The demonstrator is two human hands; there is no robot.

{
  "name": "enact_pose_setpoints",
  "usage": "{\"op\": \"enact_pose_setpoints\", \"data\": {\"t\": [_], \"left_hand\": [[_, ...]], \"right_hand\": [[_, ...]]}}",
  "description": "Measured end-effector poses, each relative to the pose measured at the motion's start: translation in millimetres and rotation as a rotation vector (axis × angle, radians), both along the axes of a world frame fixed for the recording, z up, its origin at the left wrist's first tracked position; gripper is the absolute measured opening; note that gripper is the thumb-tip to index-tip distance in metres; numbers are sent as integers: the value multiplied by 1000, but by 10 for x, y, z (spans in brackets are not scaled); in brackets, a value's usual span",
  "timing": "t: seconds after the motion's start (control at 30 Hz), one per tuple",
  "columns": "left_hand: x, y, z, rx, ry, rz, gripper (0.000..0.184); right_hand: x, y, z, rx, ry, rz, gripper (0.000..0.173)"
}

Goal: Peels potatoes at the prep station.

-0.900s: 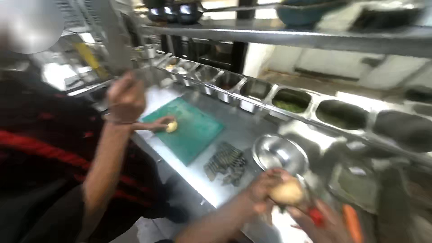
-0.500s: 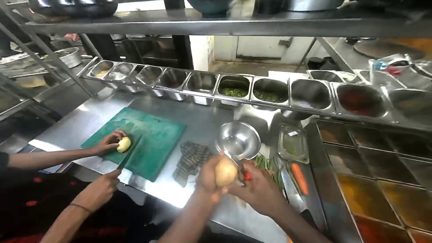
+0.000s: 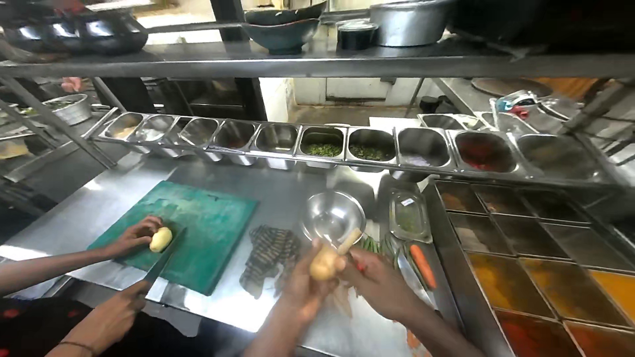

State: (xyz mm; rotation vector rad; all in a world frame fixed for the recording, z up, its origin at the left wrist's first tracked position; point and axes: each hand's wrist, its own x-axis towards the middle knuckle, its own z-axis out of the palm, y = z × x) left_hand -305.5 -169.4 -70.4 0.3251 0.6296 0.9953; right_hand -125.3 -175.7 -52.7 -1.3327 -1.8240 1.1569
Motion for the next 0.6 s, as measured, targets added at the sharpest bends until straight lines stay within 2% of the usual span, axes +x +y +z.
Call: {"op": "enact_pose_setpoints", "data": {"t": [0.07,0.13,0.2,0.3,0.37,0.4,0.43,0.5,0.53,0.6], "left_hand": [[18,-12,-30,84,-5,29,42],[88,-33,6,98,-34,115,42],[158,-40,82,17,-44,233,42],[308,-49,212,-179,-47,395,41],[341,-59,252,-213,35,413,43],[312,-64,244,-197,85,362,48],[252,-65,206,-160,112,285,51],[86,-25,114,-86,121,144,47],[-6,4,88,-52,121,95,46],[-117,12,67,27,133,42,42]], "right_hand": [[-104,-63,17,-17,18,-40,57],[-194,-104,4,108,-71,-121,65],[-251,-140,-77,330,-201,-189,64],[-274,-137,-296,824,-452,-252,59],[-248,-71,-327,951,-517,-268,58],[-228,-48,-307,908,-495,-265,60],[-200,-45,-265,774,-430,-240,63],[-132,-27,-122,345,-226,-154,64],[-126,5,-65,158,-119,-110,61],[-159,36,-38,-85,93,-43,51]]}}
